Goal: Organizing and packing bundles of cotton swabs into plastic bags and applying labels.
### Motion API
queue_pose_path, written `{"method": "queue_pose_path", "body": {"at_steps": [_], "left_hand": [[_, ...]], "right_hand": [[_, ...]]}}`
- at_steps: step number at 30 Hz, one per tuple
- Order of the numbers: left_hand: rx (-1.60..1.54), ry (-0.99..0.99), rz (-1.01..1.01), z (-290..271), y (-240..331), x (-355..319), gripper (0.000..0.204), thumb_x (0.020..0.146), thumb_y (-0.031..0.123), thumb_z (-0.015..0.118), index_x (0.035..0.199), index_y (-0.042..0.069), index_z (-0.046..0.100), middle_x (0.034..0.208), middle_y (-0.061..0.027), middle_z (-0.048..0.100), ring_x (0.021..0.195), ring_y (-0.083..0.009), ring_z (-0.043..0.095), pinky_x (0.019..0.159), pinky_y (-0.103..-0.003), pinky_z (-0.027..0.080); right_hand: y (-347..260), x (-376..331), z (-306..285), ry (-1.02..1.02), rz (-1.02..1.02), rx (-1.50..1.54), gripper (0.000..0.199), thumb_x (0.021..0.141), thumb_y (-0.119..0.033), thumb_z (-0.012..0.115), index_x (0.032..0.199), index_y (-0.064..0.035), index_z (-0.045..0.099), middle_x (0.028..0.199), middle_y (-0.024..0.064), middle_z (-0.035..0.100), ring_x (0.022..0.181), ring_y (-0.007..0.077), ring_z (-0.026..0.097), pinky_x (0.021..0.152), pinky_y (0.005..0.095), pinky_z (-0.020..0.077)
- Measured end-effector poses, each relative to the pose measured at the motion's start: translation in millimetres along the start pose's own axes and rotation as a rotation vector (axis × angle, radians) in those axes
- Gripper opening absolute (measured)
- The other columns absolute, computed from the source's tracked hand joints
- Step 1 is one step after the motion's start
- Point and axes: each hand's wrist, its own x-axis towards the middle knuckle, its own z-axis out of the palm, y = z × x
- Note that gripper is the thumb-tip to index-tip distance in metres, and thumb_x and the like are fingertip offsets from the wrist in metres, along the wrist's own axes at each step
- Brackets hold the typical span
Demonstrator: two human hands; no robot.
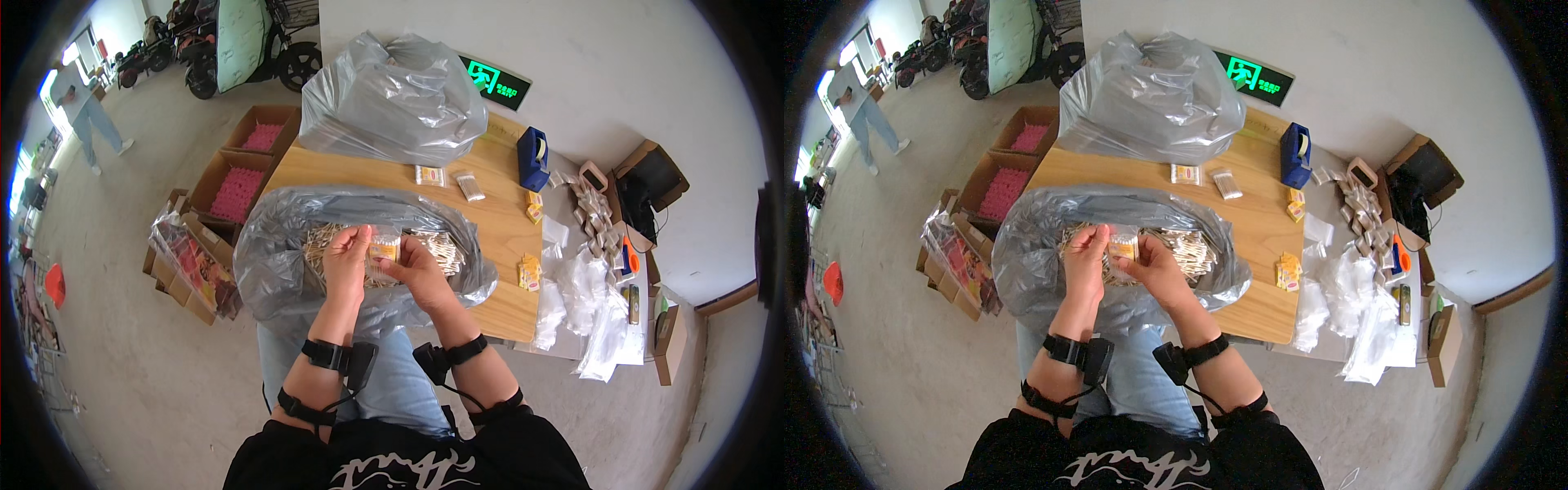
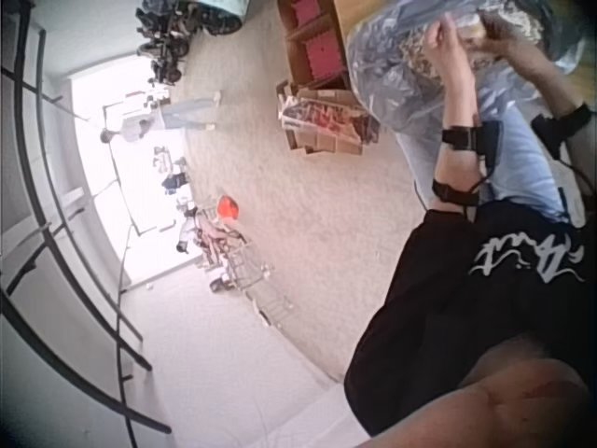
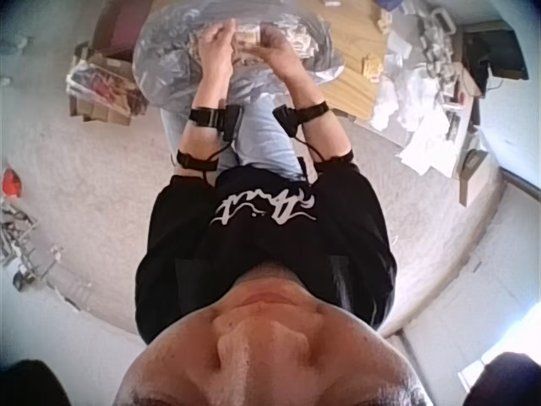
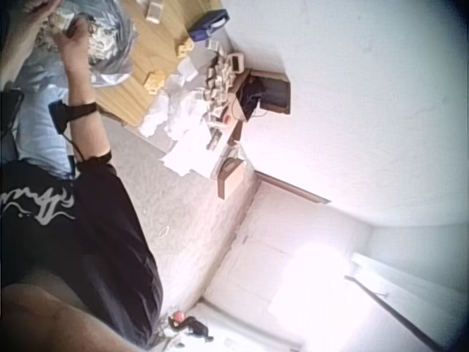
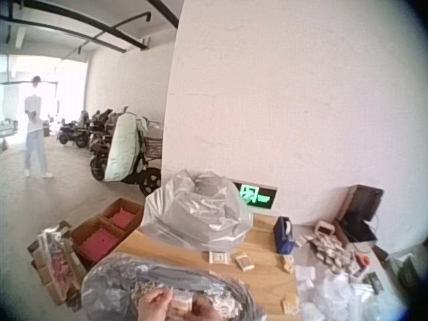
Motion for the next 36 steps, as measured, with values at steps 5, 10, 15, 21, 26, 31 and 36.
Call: {"method": "queue_pose_path", "body": {"at_steps": [5, 10, 15, 21, 26, 31, 36], "left_hand": [[0.12, 0.052, 0.032, -3, 2, 2, 0.018, 0.086, 0.018, 0.064, 0.09, 0.0, 0.061, 0.083, -0.0022, 0.063, 0.077, -0.0062, 0.055, 0.069, -0.022, 0.044], [0.67, -0.141, 0.261, -15, 6, 8, 0.023, 0.076, 0.022, 0.072, 0.077, 0.002, 0.061, 0.068, -0.0072, 0.057, 0.061, -0.0155, 0.054, 0.056, -0.029, 0.043], [0.831, -0.148, 0.397, -14, 15, 7, 0.03, 0.078, 0.018, 0.069, 0.063, -0.001, 0.051, 0.059, -0.011, 0.045, 0.052, -0.0187, 0.045, 0.049, -0.032, 0.036], [0.823, 0.066, 0.405, -17, 4, 2, 0.031, 0.083, 0.023, 0.064, 0.066, 0.0, 0.05, 0.058, -0.0169, 0.049, 0.05, -0.031, 0.047, 0.048, -0.037, 0.038], [0.767, 0.041, 0.215, -21, -5, 1, 0.027, 0.085, 0.026, 0.064, 0.075, 0.001, 0.057, 0.063, -0.0055, 0.055, 0.055, -0.0106, 0.048, 0.051, -0.027, 0.039], [0.713, -0.025, 0.05, -23, -11, 4, 0.031, 0.086, 0.03, 0.063, 0.074, 0.003, 0.056, 0.064, -0.0007, 0.055, 0.058, -0.006, 0.046, 0.051, -0.025, 0.039], [0.818, 0.033, 0.144, -16, -5, -2, 0.032, 0.085, 0.03, 0.063, 0.074, 0.0, 0.055, 0.062, -0.0098, 0.056, 0.056, -0.0186, 0.052, 0.052, -0.031, 0.042]], "right_hand": [[-1, -5, -3, 0.061, 0.118, -0.086, 0.017, 0.086, -0.01, 0.062, 0.101, -0.0034, 0.056, 0.089, -0.0007, 0.058, 0.08, 0.0061, 0.051, 0.07, 0.0215, 0.042], [2, 0, -17, -0.084, 0.03, -0.292, 0.022, 0.082, -0.01, 0.066, 0.102, -0.0033, 0.06, 0.088, -0.0018, 0.058, 0.083, 0.0072, 0.05, 0.074, 0.0224, 0.041], [-10, -4, -18, -0.085, 0.12, -0.367, 0.018, 0.081, -0.01, 0.067, 0.098, -0.0044, 0.061, 0.083, -0.0025, 0.058, 0.077, 0.0075, 0.049, 0.072, 0.0219, 0.0402], [12, -10, -5, 0.14, 0.181, -0.008, 0.024, 0.092, -0.018, 0.053, 0.11, -0.0038, 0.048, 0.087, 0.0047, 0.057, 0.069, 0.012, 0.055, 0.054, 0.025, 0.0501], [14, -13, -3, 0.176, 0.07, -0.108, 0.015, 0.094, -0.022, 0.049, 0.101, -0.0091, 0.049, 0.08, 0.0018, 0.056, 0.059, 0.0093, 0.053, 0.048, 0.0221, 0.0441], [11, -12, 0, 0.247, 0.07, -0.039, 0.014, 0.095, -0.024, 0.048, 0.097, -0.0104, 0.049, 0.078, 0.0004, 0.056, 0.058, 0.0072, 0.05, 0.047, 0.0208, 0.0411], [20, -12, -2, 0.259, 0.038, -0.024, 0.017, 0.095, -0.027, 0.047, 0.097, -0.0101, 0.049, 0.075, -0.0006, 0.054, 0.056, 0.0063, 0.047, 0.045, 0.0203, 0.0384]]}}
